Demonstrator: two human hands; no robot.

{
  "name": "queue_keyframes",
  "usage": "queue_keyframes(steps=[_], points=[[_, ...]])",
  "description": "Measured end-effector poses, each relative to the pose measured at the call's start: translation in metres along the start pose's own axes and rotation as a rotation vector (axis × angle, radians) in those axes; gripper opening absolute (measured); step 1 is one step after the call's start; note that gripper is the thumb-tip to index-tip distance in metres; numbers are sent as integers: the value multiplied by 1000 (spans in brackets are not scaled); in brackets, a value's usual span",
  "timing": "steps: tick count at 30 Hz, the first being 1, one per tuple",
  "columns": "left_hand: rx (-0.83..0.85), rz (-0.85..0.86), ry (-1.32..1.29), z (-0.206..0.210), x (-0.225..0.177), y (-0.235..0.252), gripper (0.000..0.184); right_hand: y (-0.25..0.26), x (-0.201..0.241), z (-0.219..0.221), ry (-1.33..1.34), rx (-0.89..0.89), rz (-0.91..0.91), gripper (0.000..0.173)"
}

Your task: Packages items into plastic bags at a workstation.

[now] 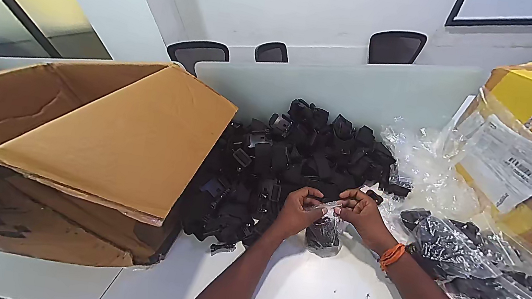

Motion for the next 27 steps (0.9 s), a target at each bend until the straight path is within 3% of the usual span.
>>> queue_keyframes(steps=[7, 14, 22, 27], points=[[-83, 57, 49, -5, 0, 1, 26, -1, 5, -2, 10, -67, -45, 36], [-120, 98, -27, -2, 8, 1, 26, -2, 3, 2, -57, -80, -163, 31], [-147, 112, -10, 1, 12, 1, 23, -2, 0, 3, -104, -70, -176, 30], [-94, 136, -29, 4, 10, 1, 24, -3, 0, 5, -123, -32, -209, 27]])
Point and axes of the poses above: each hand's wrist, its own y-axis towards the middle knuckle, its own z-axis out of the palm, x = y × z, the point moved 7 cm from there along y, towards the middle knuckle, and after that the axes turned 1 degree about z, right-handed, at the moved point
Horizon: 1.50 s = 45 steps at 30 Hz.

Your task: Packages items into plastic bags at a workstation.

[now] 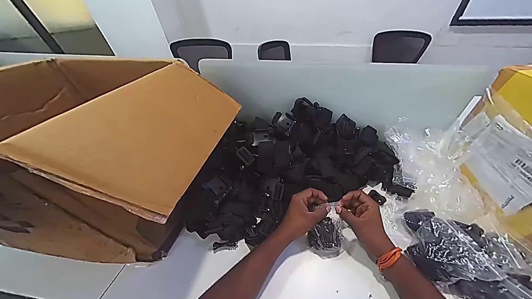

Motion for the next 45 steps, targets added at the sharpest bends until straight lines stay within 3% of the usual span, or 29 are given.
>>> queue_keyframes(steps=[18, 24, 32, 35, 39, 45], points=[[-46, 20, 7, -1, -1, -1, 23, 0, 3, 3, 58, 24, 9, 34], [-33, 21, 31, 0, -3, -2, 22, -2, 2, 6, -51, 23, -50, 23], [-7, 24, -13, 1, -5, 2, 26, 1, 7, 6, -38, 14, -84, 27], [25, -34, -14, -1, -2, 2, 27, 1, 6, -1, -60, 11, -97, 20], [-48, -77, 12, -7, 1, 4, 27, 6, 11, -15, -88, -7, -126, 18], [-103, -21, -27, -4, -3, 1, 32, 3, 2, -2, 25, 82, -21, 34]])
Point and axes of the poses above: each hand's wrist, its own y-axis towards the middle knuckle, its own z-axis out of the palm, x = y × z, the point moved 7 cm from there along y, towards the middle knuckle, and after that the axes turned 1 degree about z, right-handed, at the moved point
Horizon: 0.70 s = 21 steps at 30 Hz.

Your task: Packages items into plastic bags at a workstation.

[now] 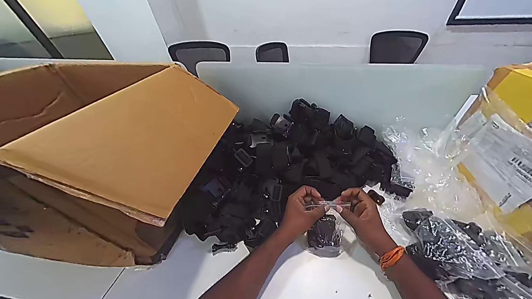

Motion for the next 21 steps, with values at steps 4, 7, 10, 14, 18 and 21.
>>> queue_keyframes(steps=[4, 7, 10, 14, 18, 21], points=[[-1, 48, -8, 2, -3, -2, 31, -4, 0, 6, 43, -52, 19, 32], [-5, 60, -12, 1, -3, -2, 30, -5, 0, 7, 52, -66, -1, 29], [-2, 72, -2, 2, -4, -2, 30, -5, 1, 8, 59, -68, -30, 25], [10, 65, -5, 3, -5, -3, 29, -5, 2, 7, 44, -91, -69, 20], [29, 71, -5, 5, -6, -4, 26, -3, 8, 6, 20, -104, -90, 22], [41, 77, -7, 3, -5, -3, 26, -2, 5, 5, 17, -104, -73, 21]])
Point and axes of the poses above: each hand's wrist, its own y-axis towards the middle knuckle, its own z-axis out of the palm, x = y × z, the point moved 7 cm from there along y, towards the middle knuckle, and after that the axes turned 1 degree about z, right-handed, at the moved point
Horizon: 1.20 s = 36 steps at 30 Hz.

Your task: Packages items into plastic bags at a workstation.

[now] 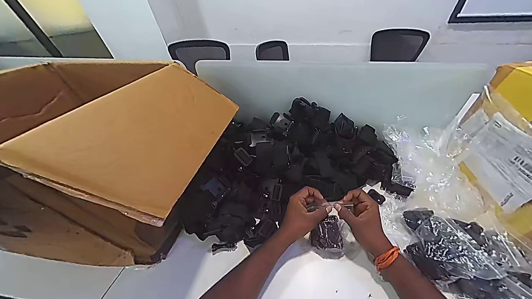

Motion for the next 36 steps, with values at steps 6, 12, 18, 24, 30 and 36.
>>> queue_keyframes(steps=[6, 12, 18, 24, 30, 36], points=[[-44, -25, -9, -6, 4, 3, 24, 0, -6, -3, 19, 36, 46, 21], [-61, -48, -32, -6, 3, 2, 24, -1, -7, -3, -3, 43, 57, 25], [-52, -59, -36, -4, 3, 1, 25, -1, -6, -3, -22, 30, 43, 22], [-9, -73, -14, 1, 3, 0, 29, -1, -5, 0, -20, 24, 25, 21], [-9, -41, 3, -1, 3, 1, 31, -1, -7, 0, -26, 42, 46, 24], [-6, -35, -12, -1, 2, 1, 34, -2, -7, -1, -13, 44, 78, 26]])
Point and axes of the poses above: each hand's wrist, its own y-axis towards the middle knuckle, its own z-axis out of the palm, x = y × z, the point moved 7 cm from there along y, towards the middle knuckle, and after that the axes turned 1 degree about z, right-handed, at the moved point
